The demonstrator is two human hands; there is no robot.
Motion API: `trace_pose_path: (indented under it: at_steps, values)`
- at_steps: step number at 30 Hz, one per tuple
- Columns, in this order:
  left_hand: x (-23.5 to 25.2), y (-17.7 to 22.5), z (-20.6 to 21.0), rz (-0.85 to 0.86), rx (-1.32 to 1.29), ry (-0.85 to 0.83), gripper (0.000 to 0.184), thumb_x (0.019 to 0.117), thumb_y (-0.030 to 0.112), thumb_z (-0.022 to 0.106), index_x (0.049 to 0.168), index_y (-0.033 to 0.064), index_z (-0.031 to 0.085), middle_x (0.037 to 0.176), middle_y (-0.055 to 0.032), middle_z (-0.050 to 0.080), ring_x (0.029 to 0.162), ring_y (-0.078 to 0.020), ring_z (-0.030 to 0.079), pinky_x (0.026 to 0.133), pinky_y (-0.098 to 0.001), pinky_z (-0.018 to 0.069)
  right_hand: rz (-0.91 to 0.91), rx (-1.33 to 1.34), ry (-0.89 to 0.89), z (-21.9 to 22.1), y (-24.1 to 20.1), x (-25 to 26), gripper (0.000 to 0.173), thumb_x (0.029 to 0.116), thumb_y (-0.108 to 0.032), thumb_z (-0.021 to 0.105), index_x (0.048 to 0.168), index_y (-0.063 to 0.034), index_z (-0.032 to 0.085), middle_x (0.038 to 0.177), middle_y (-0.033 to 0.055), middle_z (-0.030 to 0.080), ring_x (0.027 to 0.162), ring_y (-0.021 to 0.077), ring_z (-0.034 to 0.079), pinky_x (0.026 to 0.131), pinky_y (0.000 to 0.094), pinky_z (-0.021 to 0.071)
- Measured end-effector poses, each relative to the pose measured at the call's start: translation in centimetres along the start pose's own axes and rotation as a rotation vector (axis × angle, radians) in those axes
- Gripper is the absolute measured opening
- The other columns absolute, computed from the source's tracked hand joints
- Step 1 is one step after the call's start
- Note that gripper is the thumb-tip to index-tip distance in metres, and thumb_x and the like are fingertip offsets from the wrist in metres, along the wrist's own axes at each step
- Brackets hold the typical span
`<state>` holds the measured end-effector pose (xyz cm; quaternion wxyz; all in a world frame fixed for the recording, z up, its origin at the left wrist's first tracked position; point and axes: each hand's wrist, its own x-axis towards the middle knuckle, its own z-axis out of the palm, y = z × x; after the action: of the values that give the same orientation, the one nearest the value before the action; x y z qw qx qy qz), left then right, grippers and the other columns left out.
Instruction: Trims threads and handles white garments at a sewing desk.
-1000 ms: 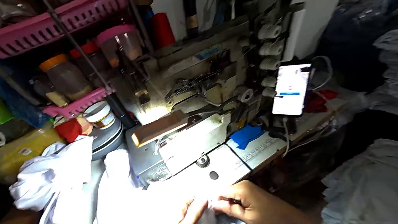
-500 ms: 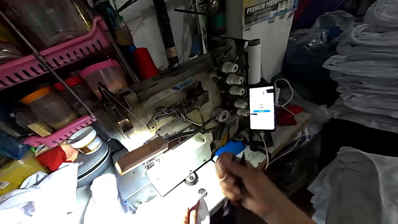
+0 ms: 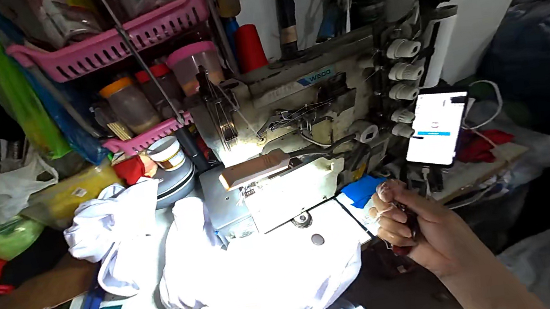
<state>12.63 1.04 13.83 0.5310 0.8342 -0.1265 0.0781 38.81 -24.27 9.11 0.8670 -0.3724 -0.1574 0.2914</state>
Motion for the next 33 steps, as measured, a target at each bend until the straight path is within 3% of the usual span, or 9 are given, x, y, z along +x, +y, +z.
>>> trace_pose_path:
  at_steps: [5,8,11,15,19,25,27,30,33]
  values:
    - [0.5,-1.0,1.7,0.287,-0.658,0.417,0.032,0.1048,0.04,0.05,0.102,0.0254,0.079,0.118,0.0097,0.072,0.118,-0.0081,0.064,0.11,-0.0343,0.0471,0.023,0.008,-0.022,0.2,0.5,-0.3,0.037,0.1095,-0.028,0.038,0.088,-0.016,0.065,0.065,-0.0054,0.054,0.043,-0.0038,0.044,0.04,0.0107,0.0414]
    - [0.7,-0.9,2.6,0.249,-0.909,0.521,0.026,0.1034,0.029,0.054,0.1,0.0177,0.077,0.077,0.0079,0.071,0.077,-0.0039,0.071,0.095,-0.0322,0.058,0.025,-0.017,-0.038,0.3,0.5,-0.3,0.036,0.1091,-0.029,0.039,0.087,-0.0168,0.065,0.064,-0.0062,0.053,0.042,-0.0044,0.042,0.039,0.0104,0.0398]
    - [0.4,-1.9,3.6,-0.063,-0.151,0.564,0.025,0.1024,0.04,0.056,0.097,0.0205,0.071,0.075,0.0141,0.064,0.063,0.0082,0.056,0.058,-0.0114,0.0492,0.014,-0.053,-0.024,0.0,0.3,-0.5,0.039,0.1096,-0.027,0.035,0.088,-0.0169,0.066,0.063,-0.0068,0.052,0.042,-0.0045,0.041,0.039,0.01,0.0394]
    - [0.5,-3.6,6.3,-0.324,0.765,0.404,0.063,0.086,0.068,0.064,0.099,0.0066,0.075,0.08,-0.0069,0.071,0.072,-0.0227,0.069,0.062,-0.0462,0.0559,0.027,-0.061,0.014,0.0,0.5,-0.5,0.039,0.1101,-0.027,0.033,0.089,-0.0171,0.064,0.063,-0.0069,0.051,0.041,-0.004,0.041,0.039,0.0105,0.0401]
    - [0.4,-5.9,8.2,-0.255,0.942,0.321,0.039,0.0939,0.046,0.064,0.091,0.0075,0.074,0.076,-0.0096,0.069,0.072,-0.0299,0.071,0.064,-0.0494,0.057,0.036,-0.067,0.029,0.2,0.9,-0.5,0.039,0.1105,-0.026,0.031,0.09,-0.0154,0.062,0.064,-0.0062,0.05,0.041,-0.0042,0.039,0.038,0.0098,0.0383]
    - [0.5,-4.6,6.5,0.049,-0.276,0.382,0.015,0.1021,0.026,0.061,0.1,0.0195,0.074,0.122,0.0074,0.068,0.116,-0.0009,0.06,0.103,-0.0238,0.0489,0.037,-0.061,0.023,0.1,0.8,-0.5,0.041,0.1109,-0.028,0.032,0.089,-0.0159,0.065,0.063,-0.007,0.052,0.041,-0.0046,0.04,0.038,0.01,0.039]
    - [0.4,-3.1,6.3,0.239,-0.782,0.363,0.019,0.1035,0.027,0.057,0.11,0.0225,0.075,0.106,0.0078,0.074,0.103,-0.0029,0.068,0.107,-0.031,0.0489,0.047,-0.042,0.014,0.0,1.0,-0.5,0.04,0.1111,-0.029,0.033,0.089,-0.0158,0.064,0.065,-0.0067,0.052,0.041,-0.0047,0.04,0.039,0.0097,0.0384]
    - [-0.3,-1.1,5.6,0.219,-0.932,0.332,0.018,0.1053,0.023,0.054,0.108,0.0181,0.071,0.077,0.0099,0.066,0.068,0.0024,0.062,0.067,-0.0164,0.0538,0.039,-0.025,0.024,0.1,1.0,-0.5,0.04,0.1111,-0.028,0.032,0.089,-0.0152,0.063,0.065,-0.0061,0.051,0.041,-0.0045,0.039,0.039,0.0095,0.0385]
    - [-1.7,-1.3,5.5,-0.239,0.099,0.47,0.015,0.1005,0.019,0.063,0.099,0.0083,0.074,0.076,0.0015,0.066,0.062,-0.0027,0.057,0.057,-0.0204,0.0487,0.01,-0.059,0.059,0.1,0.4,-0.7,0.041,0.111,-0.027,0.031,0.088,-0.016,0.064,0.064,-0.0069,0.052,0.041,-0.0047,0.039,0.038,0.0095,0.0379]
